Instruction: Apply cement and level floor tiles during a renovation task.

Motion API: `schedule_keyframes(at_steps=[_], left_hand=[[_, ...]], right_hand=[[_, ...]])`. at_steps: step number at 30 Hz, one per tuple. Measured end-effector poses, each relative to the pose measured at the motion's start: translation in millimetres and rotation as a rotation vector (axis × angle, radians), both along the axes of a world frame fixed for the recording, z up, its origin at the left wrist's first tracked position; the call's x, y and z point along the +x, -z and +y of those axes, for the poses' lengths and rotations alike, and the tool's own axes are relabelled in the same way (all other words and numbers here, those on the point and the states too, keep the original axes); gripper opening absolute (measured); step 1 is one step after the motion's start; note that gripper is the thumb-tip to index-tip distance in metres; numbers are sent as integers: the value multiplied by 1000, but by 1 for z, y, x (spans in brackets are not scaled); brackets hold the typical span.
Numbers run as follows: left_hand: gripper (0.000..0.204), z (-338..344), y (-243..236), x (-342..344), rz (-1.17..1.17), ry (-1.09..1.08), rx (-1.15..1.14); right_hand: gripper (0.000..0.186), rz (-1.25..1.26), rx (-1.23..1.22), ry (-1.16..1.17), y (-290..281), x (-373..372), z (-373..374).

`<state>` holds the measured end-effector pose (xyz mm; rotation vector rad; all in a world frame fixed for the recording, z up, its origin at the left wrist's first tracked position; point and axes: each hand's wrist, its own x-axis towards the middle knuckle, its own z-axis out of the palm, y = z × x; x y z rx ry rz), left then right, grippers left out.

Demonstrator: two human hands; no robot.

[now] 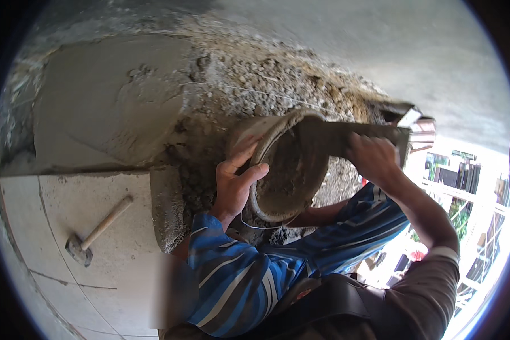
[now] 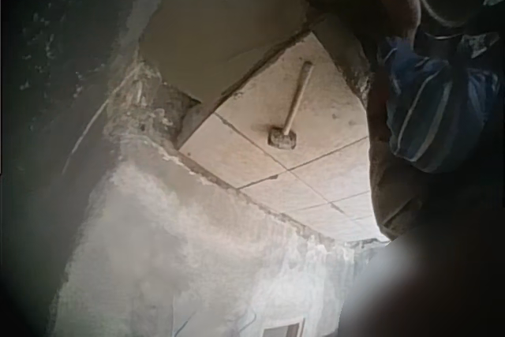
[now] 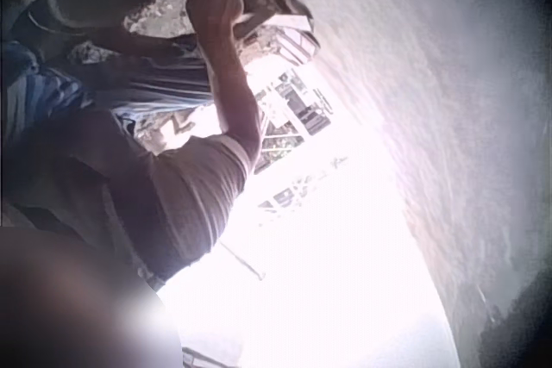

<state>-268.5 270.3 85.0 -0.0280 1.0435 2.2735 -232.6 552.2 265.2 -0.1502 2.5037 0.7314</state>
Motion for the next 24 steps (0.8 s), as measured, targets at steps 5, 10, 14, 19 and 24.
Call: schedule_keyframes(at_steps=[5, 10, 14, 19, 24], left_hand=[[46, 19, -11, 9, 346, 7, -138], [50, 9, -14, 16, 262, -47, -144], [50, 19, -14, 16, 273, -100, -141], [48, 6, -7, 14, 227, -126, -174], [48, -22, 13, 6, -381, -158, 238]], right_hand=[[17, 11, -205, 38, 86, 67, -15], [42, -272, -526, 688, 49, 62, -86], [43, -166, -722, 965, 66, 69, -90], [40, 38, -902, 987, 58, 84, -82], [28, 212, -996, 915, 1, 60, -86]])
